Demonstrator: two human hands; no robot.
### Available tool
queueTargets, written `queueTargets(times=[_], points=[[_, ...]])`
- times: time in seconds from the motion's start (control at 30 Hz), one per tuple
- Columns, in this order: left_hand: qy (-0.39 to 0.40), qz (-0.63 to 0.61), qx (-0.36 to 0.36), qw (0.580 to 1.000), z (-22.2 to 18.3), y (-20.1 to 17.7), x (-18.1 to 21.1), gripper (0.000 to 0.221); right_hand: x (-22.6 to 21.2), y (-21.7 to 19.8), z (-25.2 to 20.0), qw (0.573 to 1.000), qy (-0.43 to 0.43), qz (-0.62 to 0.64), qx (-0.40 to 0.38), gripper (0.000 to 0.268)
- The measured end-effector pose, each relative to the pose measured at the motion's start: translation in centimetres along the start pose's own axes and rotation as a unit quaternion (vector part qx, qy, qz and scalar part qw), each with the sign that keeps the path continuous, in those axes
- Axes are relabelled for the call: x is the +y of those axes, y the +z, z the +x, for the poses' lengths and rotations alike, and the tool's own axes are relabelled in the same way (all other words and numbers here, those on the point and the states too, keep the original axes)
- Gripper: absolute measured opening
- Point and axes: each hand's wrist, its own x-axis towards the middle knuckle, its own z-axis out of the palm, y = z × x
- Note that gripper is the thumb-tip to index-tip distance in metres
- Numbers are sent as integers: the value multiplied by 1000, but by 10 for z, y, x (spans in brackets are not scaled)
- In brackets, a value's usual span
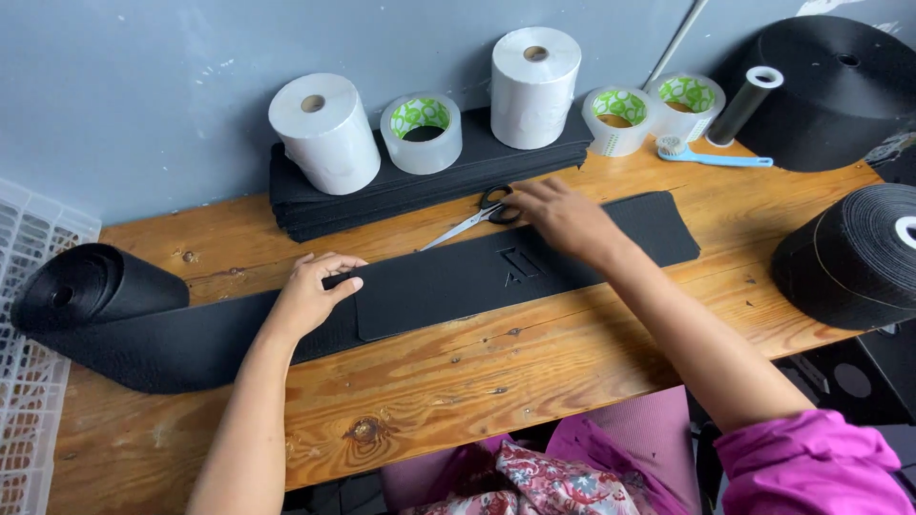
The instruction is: Measuring, marking, and cutting a black fabric strap on a wooden workbench using a template and scissors.
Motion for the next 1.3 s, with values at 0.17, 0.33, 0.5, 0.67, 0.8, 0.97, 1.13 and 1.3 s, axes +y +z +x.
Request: queueTargets(times=[0.17,0.33,0.5,0.67,0.8,0.97,1.13,1.3], points=[[16,12,-8,1000,6,5,-15,31,-11,22,25,995,-68,-21,-71,27],[12,5,-7,1000,6,2,-10,30,47,31,0,987,87,-13,-134,42],[10,3,-7,1000,4,1,-1,29,118,-3,-62,956,225,-46,-182,35],[-1,-18,6,1000,1,0,13,29,167,-29,-124,919,361,-55,-146,27],[4,-25,17,1000,3,-3,5,27,208,-13,-172,906,397,-84,-121,26],[-1,-11,40,999,8,-4,-21,29,147,-42,-143,918,396,-3,-37,47],[-15,-7,48,999,7,-4,-16,32,113,-47,-83,887,411,157,-139,63],[-30,-23,66,997,11,-5,-29,31,130,13,-94,906,362,211,-59,48]])
